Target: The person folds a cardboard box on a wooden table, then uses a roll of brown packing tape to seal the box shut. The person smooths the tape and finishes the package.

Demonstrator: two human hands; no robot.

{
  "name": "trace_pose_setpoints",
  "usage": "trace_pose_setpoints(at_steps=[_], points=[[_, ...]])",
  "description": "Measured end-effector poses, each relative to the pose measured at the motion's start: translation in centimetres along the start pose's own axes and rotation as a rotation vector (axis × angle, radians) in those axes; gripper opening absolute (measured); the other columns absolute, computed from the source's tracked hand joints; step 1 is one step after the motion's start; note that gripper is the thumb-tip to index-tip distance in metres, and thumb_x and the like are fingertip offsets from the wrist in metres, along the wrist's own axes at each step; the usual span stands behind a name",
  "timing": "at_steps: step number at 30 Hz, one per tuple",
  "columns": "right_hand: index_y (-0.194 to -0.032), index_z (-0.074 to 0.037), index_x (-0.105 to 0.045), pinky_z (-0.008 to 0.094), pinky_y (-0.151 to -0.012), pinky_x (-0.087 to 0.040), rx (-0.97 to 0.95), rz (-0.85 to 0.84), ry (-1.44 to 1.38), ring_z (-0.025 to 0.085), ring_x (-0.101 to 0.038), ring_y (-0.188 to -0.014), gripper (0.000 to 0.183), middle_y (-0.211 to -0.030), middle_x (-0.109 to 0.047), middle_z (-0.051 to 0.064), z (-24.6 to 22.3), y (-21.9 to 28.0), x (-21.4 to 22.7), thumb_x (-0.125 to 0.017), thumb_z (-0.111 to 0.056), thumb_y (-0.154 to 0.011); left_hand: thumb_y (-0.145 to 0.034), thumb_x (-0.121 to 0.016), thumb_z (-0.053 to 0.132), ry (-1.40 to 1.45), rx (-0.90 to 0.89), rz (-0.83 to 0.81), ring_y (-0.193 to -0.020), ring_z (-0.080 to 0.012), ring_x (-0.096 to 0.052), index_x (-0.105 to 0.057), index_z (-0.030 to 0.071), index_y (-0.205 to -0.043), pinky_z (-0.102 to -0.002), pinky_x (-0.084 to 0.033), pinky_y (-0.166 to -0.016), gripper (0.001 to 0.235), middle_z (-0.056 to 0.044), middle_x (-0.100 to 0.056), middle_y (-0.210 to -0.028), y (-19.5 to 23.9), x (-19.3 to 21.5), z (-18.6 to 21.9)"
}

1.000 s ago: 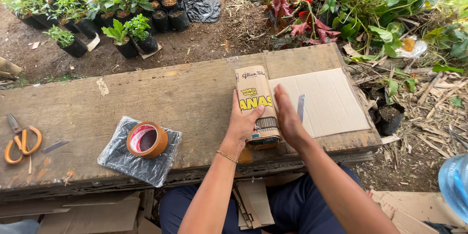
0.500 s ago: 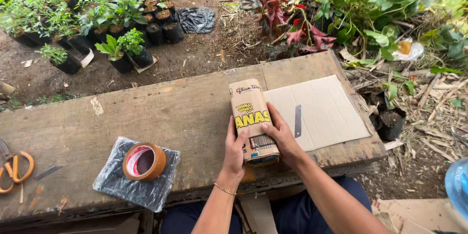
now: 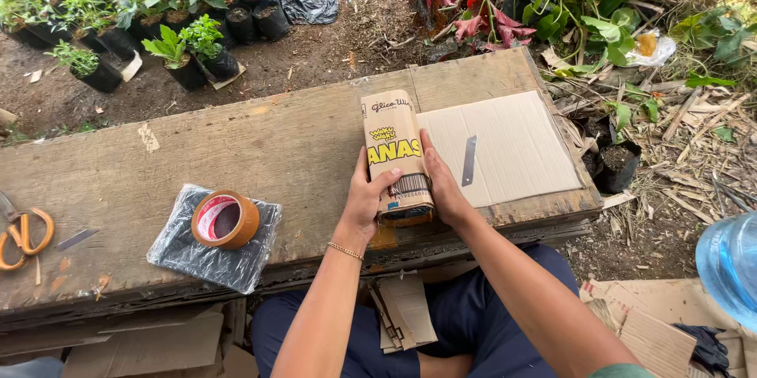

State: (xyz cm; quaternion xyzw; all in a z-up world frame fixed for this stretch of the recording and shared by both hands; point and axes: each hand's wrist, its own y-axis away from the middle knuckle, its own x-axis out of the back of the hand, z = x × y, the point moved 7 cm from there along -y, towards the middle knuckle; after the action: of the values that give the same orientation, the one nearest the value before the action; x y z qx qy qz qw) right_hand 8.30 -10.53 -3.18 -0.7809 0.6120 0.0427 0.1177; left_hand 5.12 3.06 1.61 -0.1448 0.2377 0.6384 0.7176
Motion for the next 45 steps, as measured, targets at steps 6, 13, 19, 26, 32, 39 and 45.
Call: trace_pose_setpoints(at_steps=[6,13,19,26,32,39,45], points=[[-0.163,0.002,-0.015,0.034,-0.123,-0.026,-0.046,-0.049,0.053,0.026,-0.031,-0.153,0.074,-0.170,-0.025,0.018,0.3,-0.6,-0.1,-0.031,-0.045,-0.108,-0.090,-0.068,0.001,0.027,-0.046,0.009,-0.105,-0.0235,-0.068,-0.040,-0.001,-0.143,-0.036,-0.061,-0.086,0.060,-0.016,-0.064,-0.119,0.2,0.4,-0.3],[-0.162,0.002,-0.006,0.033,-0.124,-0.019,-0.043,-0.085,0.019,0.024,-0.019,-0.157,0.077,-0.172,-0.015,0.016,0.1,-0.8,-0.4,-0.041,-0.040,-0.107,-0.084,-0.072,0.003,-0.115,0.048,0.030,-0.111,-0.0197,-0.068,-0.042,0.005,-0.142,-0.035,-0.058,-0.093,0.066,-0.012,-0.066,-0.123,-1.0,1.3,0.0],[-0.162,0.001,-0.010,0.032,-0.123,-0.019,-0.060,-0.059,0.116,0.023,-0.019,-0.157,0.077,-0.172,-0.017,0.017,0.4,-1.2,0.1,-0.045,-0.035,-0.104,-0.080,-0.075,0.007,-0.275,0.091,0.102,-0.101,-0.0195,-0.071,-0.051,0.002,-0.134,-0.035,-0.060,-0.085,0.059,-0.011,-0.071,-0.115,-3.2,1.7,1.1],[-0.163,-0.002,-0.011,0.033,-0.121,-0.024,-0.121,-0.041,0.046,0.024,-0.026,-0.154,0.077,-0.169,-0.022,0.018,0.2,-1.2,-0.1,-0.048,-0.032,-0.102,-0.086,-0.077,0.020,-0.344,0.022,0.342,-0.092,-0.0168,-0.073,-0.063,0.001,-0.122,-0.031,-0.060,-0.076,0.043,-0.009,-0.075,-0.109,-3.6,1.3,0.9],[-0.162,-0.004,-0.006,0.036,-0.118,-0.031,-0.185,-0.054,-0.022,0.027,-0.034,-0.149,0.080,-0.167,-0.023,0.018,1.0,-0.8,-0.1,-0.048,-0.034,-0.100,-0.083,-0.079,0.019,-0.304,0.036,0.291,-0.096,-0.0171,-0.072,-0.055,0.001,-0.127,-0.032,-0.062,-0.080,0.053,-0.011,-0.072,-0.113,-3.1,1.6,0.0],[-0.162,0.003,-0.013,0.034,-0.125,-0.025,0.024,0.041,0.017,0.025,-0.025,-0.157,0.070,-0.171,-0.023,0.021,0.1,-1.2,0.3,-0.034,-0.041,-0.112,-0.075,-0.088,0.018,-0.370,0.032,0.263,-0.090,-0.0198,-0.075,-0.053,-0.003,-0.124,-0.033,-0.065,-0.075,0.064,-0.014,-0.074,-0.108,-4.0,1.6,0.0],[-0.149,0.006,-0.043,0.052,-0.118,-0.026,0.284,0.329,1.436,0.040,-0.034,-0.148,0.065,-0.157,-0.042,0.026,-6.0,3.1,3.4,-0.048,-0.039,-0.103,-0.074,-0.090,0.018,-0.425,0.008,0.284,-0.090,-0.0191,-0.075,-0.053,-0.003,-0.124,-0.033,-0.065,-0.075,0.065,-0.013,-0.074,-0.108,-4.3,1.7,0.1]])
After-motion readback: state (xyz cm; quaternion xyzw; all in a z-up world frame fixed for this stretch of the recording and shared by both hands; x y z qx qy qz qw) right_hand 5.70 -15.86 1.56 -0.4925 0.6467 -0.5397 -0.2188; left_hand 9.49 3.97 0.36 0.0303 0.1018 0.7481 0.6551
